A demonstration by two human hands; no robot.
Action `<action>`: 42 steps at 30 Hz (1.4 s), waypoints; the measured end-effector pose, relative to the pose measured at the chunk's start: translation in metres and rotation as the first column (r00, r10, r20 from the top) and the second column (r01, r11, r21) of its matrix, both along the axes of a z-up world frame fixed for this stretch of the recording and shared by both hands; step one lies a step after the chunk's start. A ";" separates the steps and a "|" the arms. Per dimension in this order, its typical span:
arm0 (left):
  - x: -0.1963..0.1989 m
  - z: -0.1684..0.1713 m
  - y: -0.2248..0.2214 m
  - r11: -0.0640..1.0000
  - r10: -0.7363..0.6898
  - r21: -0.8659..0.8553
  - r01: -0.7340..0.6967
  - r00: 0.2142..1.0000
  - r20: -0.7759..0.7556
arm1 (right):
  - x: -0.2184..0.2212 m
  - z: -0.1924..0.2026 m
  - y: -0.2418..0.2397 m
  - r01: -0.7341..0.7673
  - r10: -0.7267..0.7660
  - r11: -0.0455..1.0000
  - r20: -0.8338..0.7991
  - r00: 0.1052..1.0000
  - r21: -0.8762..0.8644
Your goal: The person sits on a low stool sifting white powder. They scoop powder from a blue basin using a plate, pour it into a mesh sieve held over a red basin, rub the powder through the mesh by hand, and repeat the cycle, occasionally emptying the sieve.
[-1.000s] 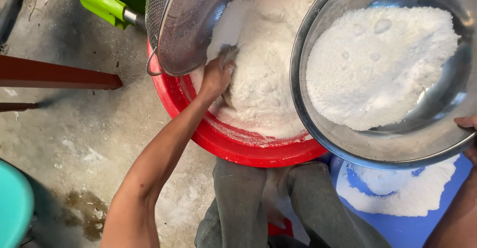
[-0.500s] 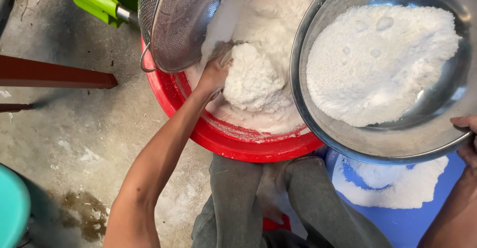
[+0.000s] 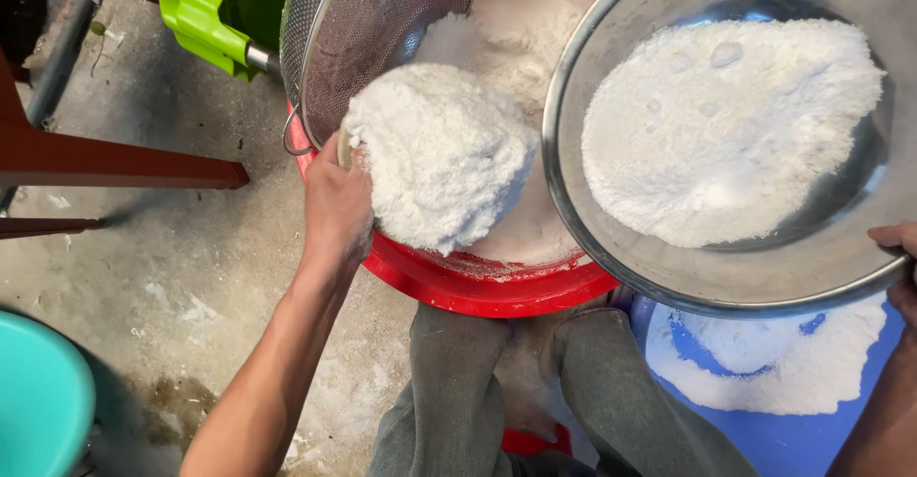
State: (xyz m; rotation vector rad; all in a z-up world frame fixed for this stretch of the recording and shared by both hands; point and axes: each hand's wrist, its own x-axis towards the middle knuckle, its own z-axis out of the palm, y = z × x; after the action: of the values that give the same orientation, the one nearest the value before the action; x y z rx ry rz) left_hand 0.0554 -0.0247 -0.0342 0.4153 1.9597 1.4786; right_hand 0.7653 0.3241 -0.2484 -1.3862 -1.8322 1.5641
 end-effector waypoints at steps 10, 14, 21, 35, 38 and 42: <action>0.048 0.027 0.120 0.958 -0.172 0.122 0.258 0.865 -0.472 | -0.249 0.183 -0.086 0.297 -0.323 0.931 -0.097 0.941 -0.213; 0.088 0.049 0.157 0.933 -0.314 0.002 0.360 0.815 -0.486 | -0.267 0.199 -0.094 0.327 -0.354 0.912 -0.068 0.933 -0.249; 0.112 0.030 0.177 0.832 -0.285 -0.176 0.526 0.133 -0.949 | -0.254 0.185 -0.092 0.312 -0.365 0.896 -0.124 0.923 -0.316; 0.028 0.033 -0.001 1.000 -0.014 0.001 0.026 0.579 -0.815 | -0.243 0.174 -0.090 0.285 -0.355 0.906 -0.196 0.914 -0.313; 0.024 -0.029 -0.009 0.986 -0.160 -0.161 0.045 0.528 -0.834 | -0.224 0.161 -0.085 0.291 -0.341 0.913 -0.145 0.929 -0.286; -0.008 -0.091 0.022 0.919 -0.369 -0.390 0.063 0.489 -0.790 | -0.255 0.193 -0.092 0.332 -0.377 0.900 -0.122 0.918 -0.282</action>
State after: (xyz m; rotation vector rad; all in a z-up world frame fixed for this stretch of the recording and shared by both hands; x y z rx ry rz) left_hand 0.0472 -0.0024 -0.1249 1.4233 2.6879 0.7613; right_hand 0.5099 0.2326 -0.0555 -1.5354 -1.2210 1.7007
